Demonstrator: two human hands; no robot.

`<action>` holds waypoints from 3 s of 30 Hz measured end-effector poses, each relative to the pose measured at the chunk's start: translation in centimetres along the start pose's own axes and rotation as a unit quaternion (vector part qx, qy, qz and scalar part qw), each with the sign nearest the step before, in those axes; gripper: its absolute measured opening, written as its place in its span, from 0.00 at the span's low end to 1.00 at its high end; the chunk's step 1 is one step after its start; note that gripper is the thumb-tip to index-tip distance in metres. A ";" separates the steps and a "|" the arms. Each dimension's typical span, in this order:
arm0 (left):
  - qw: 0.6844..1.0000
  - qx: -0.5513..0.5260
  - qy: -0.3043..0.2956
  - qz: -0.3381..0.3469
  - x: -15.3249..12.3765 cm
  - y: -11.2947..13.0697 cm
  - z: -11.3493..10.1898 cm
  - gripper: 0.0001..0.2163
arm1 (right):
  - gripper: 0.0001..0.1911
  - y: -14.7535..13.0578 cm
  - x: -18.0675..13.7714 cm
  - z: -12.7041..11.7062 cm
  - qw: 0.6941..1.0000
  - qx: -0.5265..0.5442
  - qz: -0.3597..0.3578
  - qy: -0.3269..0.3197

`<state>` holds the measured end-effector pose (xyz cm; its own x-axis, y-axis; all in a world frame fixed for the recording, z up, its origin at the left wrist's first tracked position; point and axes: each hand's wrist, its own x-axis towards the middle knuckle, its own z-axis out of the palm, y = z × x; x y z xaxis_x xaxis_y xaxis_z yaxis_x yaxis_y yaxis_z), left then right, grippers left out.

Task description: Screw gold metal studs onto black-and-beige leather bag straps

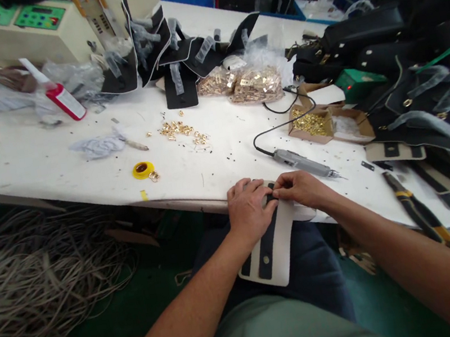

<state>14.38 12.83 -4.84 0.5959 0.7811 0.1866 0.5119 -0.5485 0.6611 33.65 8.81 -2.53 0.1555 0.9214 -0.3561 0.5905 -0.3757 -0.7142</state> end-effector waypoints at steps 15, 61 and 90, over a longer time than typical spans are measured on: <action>0.999 0.030 0.023 0.013 -0.1 0.1 0.4 0.09 | 0.14 0.6 -2.3 -0.4 0.987 -0.027 -0.068 0.141; 0.999 0.027 -0.023 -0.001 0.3 0.3 -0.3 0.08 | 0.20 -5.7 -0.1 3.1 0.838 0.354 -0.204 0.363; 0.999 0.041 -0.030 -0.018 0.4 0.4 0.0 0.08 | 0.17 -5.5 -0.8 3.0 0.890 0.243 -0.220 0.317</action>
<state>14.83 12.96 -4.51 0.6109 0.7826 0.1195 0.5810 -0.5457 0.6039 27.93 9.82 -0.11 0.5007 0.8028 0.3237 0.3168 0.1780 -0.9316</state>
